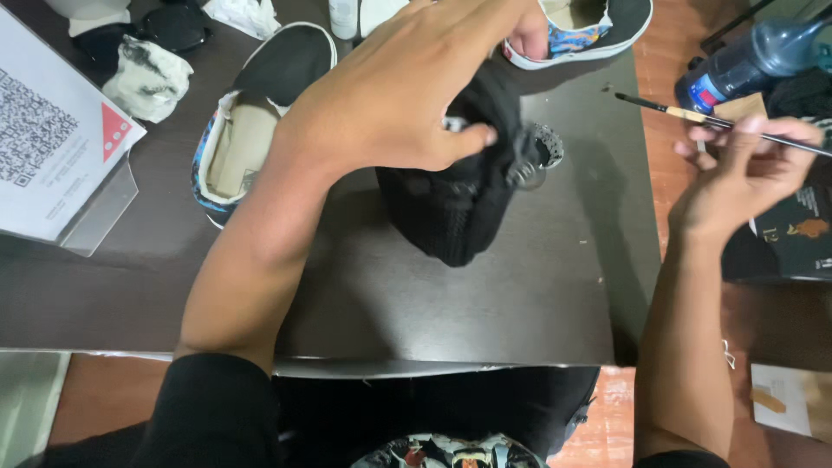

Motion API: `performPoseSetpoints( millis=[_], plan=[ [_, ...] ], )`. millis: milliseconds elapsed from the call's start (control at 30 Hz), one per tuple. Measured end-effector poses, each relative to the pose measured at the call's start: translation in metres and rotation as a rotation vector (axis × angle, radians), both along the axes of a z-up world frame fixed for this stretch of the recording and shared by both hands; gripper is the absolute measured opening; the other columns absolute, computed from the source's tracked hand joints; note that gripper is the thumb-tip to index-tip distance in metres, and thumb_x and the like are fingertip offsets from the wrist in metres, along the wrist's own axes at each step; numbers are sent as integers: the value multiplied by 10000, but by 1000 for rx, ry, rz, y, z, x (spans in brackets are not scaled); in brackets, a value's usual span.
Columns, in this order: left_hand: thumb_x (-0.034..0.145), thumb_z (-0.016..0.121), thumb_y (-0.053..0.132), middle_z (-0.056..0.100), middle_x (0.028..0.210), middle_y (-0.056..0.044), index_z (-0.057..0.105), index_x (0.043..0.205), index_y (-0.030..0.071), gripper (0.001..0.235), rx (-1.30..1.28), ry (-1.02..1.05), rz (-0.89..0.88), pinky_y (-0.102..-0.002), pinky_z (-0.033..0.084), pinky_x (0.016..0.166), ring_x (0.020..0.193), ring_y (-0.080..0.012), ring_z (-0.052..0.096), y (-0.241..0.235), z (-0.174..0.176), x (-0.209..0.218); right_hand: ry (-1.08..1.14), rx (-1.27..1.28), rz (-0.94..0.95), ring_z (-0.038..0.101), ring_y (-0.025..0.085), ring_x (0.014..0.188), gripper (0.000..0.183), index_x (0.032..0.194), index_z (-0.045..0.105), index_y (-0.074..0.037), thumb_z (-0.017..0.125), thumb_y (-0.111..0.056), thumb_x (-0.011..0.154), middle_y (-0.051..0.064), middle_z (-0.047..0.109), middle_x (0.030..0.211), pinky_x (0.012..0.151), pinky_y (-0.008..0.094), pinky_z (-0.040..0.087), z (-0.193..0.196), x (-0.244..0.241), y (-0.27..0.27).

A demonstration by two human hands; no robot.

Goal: The person paints a black bag with a brush, repeatedly dipping the brush into a small container of black paint. They rotate the bag to cover different areas, including the mesh pocket and zipper pull, while working at a table with shoes and other items nearby.

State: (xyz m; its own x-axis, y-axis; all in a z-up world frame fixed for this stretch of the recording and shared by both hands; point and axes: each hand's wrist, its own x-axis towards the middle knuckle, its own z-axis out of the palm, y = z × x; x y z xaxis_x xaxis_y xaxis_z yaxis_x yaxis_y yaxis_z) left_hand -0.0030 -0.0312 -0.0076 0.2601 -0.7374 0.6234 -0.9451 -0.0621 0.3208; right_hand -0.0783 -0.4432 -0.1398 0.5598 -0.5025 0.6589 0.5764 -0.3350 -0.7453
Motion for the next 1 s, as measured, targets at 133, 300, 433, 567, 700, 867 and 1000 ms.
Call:
performPoseSetpoints(
  millis=[133,300,433,567,700,867,1000],
  plan=[
    [753,981,330,712,1239,-20,466,1241,139,735,95,80,149,-439,454,849,1081,-240,709,3,-3,8,-99,-93,-159,742,323,720,232,1134,499,-90,714,-165,1177,217,638,986,582,412,656,-44,32,-16],
    [802,960,388,753,984,-31,576,1150,142,574,119,51,125,-434,426,866,1007,-300,723,2,-8,22,-101,-152,-164,773,358,786,183,1165,488,-51,664,-17,1201,288,676,1004,616,415,671,-62,36,-32],
    [820,943,396,679,838,16,666,1105,145,470,191,81,105,-422,397,755,737,-253,625,6,-11,17,-66,-226,-115,705,395,652,273,1160,425,-20,666,-112,1250,262,544,946,557,440,597,-62,18,-16],
    [805,954,396,586,786,25,658,1076,192,450,269,124,153,-403,372,705,740,-225,547,8,-1,11,-6,-250,-82,711,391,661,284,1174,442,-22,683,-154,1246,195,492,1019,563,399,560,-57,17,-7],
    [802,942,396,565,740,20,634,1066,205,449,292,132,157,-408,363,679,667,-235,519,6,1,8,-30,-244,-57,694,382,749,265,1182,445,-11,677,-124,1240,195,474,1076,614,446,635,-52,11,4],
    [782,949,367,633,847,43,649,1091,199,462,331,202,99,-376,361,685,739,-199,559,15,5,10,41,-204,-66,749,383,697,289,1180,458,-51,698,-205,1230,183,558,1003,574,385,590,-51,6,15],
    [792,992,402,666,843,50,721,1051,208,422,345,212,100,-367,370,607,736,-186,588,19,-4,22,52,-198,-55,756,369,707,290,1207,456,-51,704,-197,1242,214,607,947,584,374,586,-59,7,4]
  ],
)
